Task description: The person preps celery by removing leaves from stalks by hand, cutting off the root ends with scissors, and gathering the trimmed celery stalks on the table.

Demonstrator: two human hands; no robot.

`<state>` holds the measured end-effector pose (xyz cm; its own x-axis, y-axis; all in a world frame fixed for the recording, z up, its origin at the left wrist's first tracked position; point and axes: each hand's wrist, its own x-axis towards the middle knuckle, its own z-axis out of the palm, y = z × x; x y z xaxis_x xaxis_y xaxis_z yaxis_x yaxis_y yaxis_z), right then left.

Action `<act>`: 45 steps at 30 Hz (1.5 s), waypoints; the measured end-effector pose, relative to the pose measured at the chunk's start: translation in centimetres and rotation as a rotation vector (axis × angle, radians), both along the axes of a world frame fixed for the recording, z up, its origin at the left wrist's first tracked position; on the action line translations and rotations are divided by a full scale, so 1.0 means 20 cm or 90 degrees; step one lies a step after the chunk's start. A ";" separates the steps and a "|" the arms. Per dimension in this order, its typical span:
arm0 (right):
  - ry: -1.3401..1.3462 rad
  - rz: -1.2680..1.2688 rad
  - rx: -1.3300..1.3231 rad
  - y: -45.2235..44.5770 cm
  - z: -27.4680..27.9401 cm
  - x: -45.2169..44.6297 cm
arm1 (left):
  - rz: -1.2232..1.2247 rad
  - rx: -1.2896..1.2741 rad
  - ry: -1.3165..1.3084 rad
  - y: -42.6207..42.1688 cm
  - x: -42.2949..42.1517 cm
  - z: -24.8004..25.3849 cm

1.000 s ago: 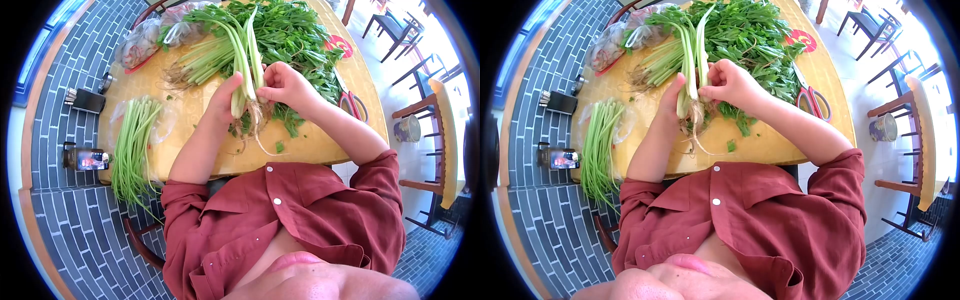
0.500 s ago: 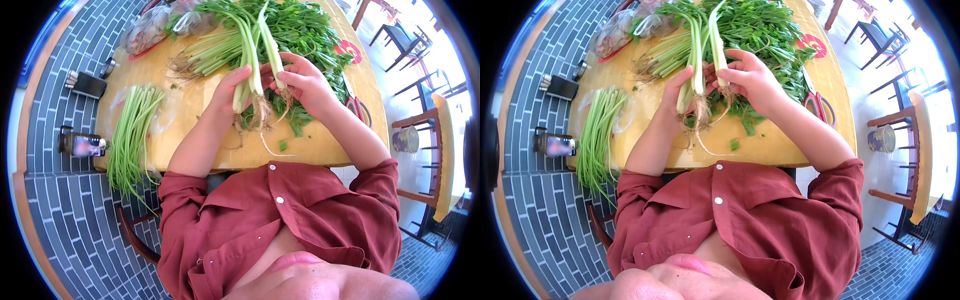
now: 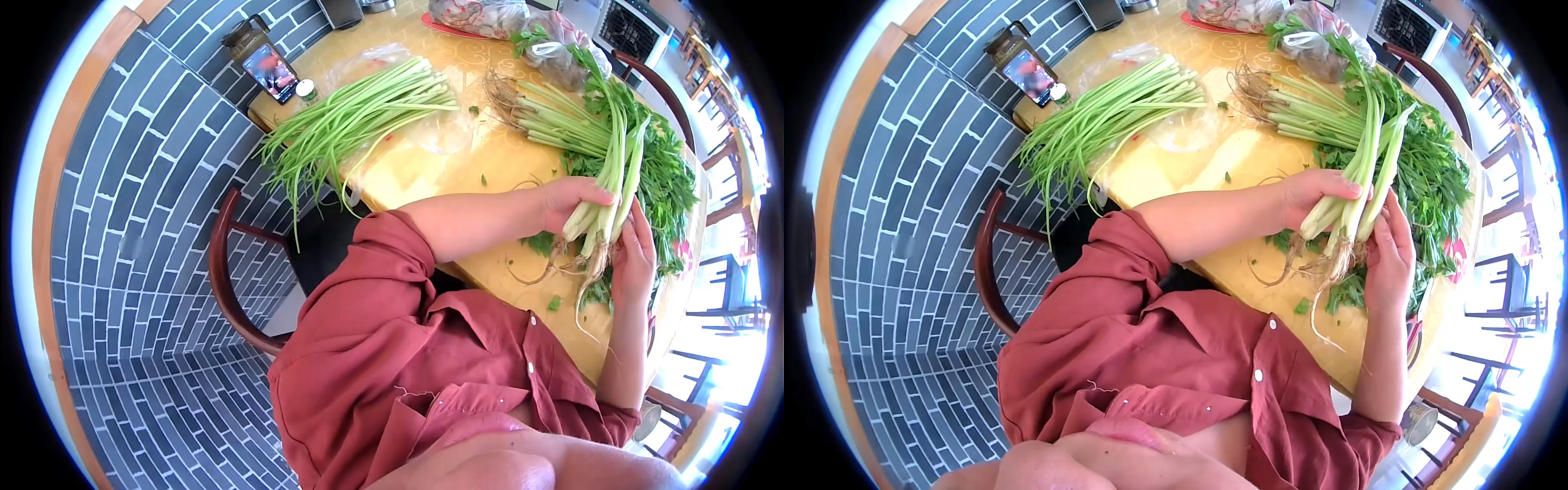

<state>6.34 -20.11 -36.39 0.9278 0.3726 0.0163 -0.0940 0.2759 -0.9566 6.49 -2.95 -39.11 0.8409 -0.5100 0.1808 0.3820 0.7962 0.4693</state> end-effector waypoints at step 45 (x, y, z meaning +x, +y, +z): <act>0.113 0.261 0.276 -0.08 -0.09 0.04 | 0.010 -0.063 -0.146 -0.12 0.12 0.16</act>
<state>7.11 -21.66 -38.14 0.7135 0.6929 0.1040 -0.4218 0.5433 -0.7259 8.89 -5.25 -35.98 0.7803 -0.4672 0.4157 0.2616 0.8476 0.4617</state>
